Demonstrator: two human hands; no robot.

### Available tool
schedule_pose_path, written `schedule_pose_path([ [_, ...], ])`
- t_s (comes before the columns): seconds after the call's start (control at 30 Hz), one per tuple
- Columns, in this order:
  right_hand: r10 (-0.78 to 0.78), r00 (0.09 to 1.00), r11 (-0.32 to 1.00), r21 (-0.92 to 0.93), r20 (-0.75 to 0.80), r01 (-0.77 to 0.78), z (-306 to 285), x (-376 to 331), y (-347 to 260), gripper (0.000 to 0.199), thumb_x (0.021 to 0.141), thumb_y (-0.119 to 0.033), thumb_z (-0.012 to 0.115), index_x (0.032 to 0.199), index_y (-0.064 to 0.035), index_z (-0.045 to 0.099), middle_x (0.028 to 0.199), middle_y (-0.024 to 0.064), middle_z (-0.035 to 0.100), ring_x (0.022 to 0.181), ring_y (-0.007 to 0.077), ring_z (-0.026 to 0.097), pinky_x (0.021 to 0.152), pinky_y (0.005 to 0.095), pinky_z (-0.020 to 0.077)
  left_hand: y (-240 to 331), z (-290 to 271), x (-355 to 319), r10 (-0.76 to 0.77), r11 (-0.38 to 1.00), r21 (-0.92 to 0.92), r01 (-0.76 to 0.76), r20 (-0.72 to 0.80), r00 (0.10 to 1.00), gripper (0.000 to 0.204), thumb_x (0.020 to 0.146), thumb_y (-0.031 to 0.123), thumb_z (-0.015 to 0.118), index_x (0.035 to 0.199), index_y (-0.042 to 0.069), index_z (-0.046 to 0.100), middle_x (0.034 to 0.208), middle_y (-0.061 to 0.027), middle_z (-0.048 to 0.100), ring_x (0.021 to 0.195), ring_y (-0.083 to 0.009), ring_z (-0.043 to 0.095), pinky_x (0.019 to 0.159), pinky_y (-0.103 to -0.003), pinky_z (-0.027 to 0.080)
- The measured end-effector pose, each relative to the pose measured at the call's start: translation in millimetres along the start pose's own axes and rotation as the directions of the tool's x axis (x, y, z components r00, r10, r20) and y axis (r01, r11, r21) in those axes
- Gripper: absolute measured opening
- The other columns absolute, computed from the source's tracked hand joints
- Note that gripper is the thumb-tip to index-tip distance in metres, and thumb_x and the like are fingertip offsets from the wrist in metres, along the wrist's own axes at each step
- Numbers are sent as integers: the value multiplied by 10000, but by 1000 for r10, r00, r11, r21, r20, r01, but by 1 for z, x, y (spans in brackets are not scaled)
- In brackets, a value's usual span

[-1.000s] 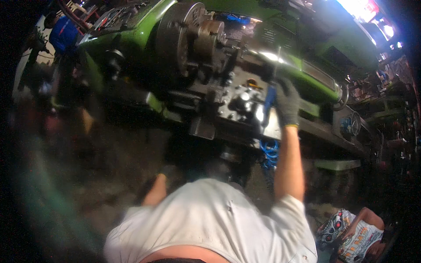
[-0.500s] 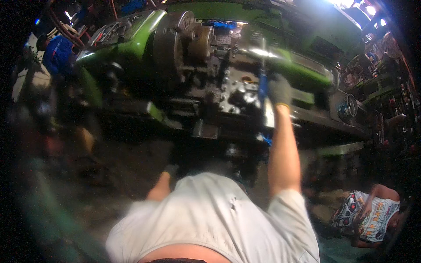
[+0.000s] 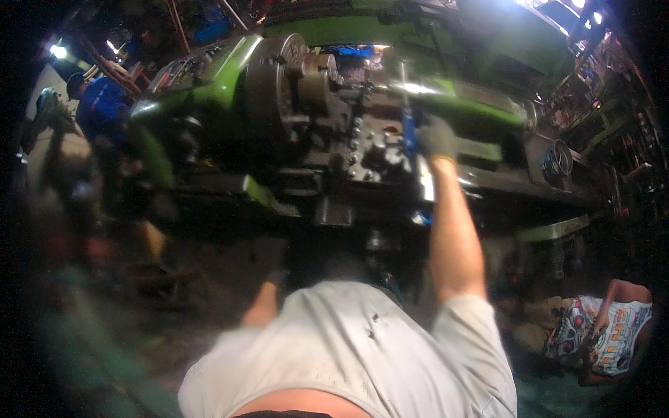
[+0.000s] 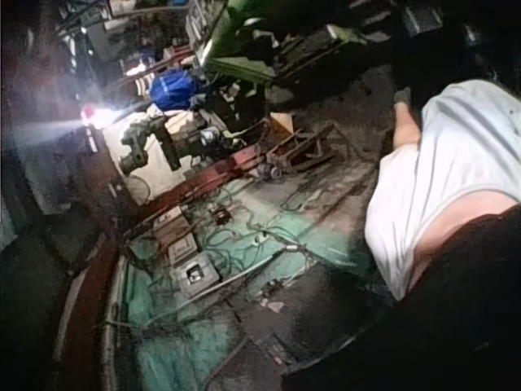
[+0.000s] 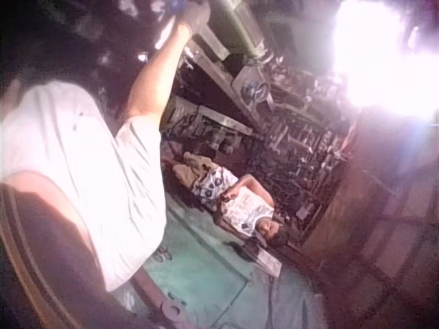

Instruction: The person operates a green metalworking machine, likely a lathe, by adjusting controls and using a handheld tool to work on a rotating metal part. They repeatedly move the tool carriage and make fine adjustments to the setup while the machine runs.

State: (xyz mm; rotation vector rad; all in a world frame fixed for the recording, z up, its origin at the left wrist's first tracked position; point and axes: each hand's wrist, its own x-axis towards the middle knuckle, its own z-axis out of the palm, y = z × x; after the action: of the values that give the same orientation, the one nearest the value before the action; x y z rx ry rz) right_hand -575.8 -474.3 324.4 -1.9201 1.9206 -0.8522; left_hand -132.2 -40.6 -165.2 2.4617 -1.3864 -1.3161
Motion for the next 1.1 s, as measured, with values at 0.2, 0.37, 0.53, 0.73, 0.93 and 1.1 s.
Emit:
schedule_pose_path([
  [0.2,-1,1000,999,-38,-14,1,-5,0,4,292,883,-210,608,1065,-72,791,1067,207,761,1047,399,724,932,462,555,-5,14,-14,-105,992,77,103,21,994,570,1002,546,508,1237,86,751,1358,-249,664,1275,-457,616,1036,-546,505],
  [0.37,-55,997,998,-35,-55,53,9,5,14,299,893,-246,617,1058,-67,792,1056,207,761,1034,408,726,922,463,558,-24,26,-17,-143,982,137,128,114,983,678,982,613,506,1269,44,737,1382,-268,644,1333,-438,587,1080,-525,479],
  [0.53,13,997,1000,-6,74,-13,1,-2,-3,324,913,-325,639,1070,-92,801,1064,204,763,1023,415,728,910,477,562,-24,11,-15,-262,959,136,250,82,961,717,970,641,518,1363,67,693,1419,-253,630,1316,-430,610,1084,-516,479],
  [0.73,53,997,996,-72,-47,-56,10,9,11,292,884,-305,643,1031,-93,780,1065,223,743,1029,446,703,932,495,557,5,6,-19,-283,942,-158,295,98,954,472,951,451,630,1174,66,785,1188,-261,742,1110,-408,704,912,-523,523],
  [0.93,89,994,996,30,-67,-87,7,-2,8,346,864,-367,665,1018,-77,775,1090,232,736,1070,444,689,918,498,537,7,-4,-22,-60,993,104,46,134,989,448,928,390,643,1249,91,735,1318,-213,701,1241,-377,672,1025,-497,534],
  [1.1,123,992,991,-42,-7,-124,-9,-7,-10,340,858,-338,637,1007,-67,778,1080,244,731,1061,453,690,912,508,537,6,-1,-17,173,904,372,-209,129,976,436,971,354,586,1337,146,701,1351,-201,687,1253,-385,666,1047,-519,525],
])
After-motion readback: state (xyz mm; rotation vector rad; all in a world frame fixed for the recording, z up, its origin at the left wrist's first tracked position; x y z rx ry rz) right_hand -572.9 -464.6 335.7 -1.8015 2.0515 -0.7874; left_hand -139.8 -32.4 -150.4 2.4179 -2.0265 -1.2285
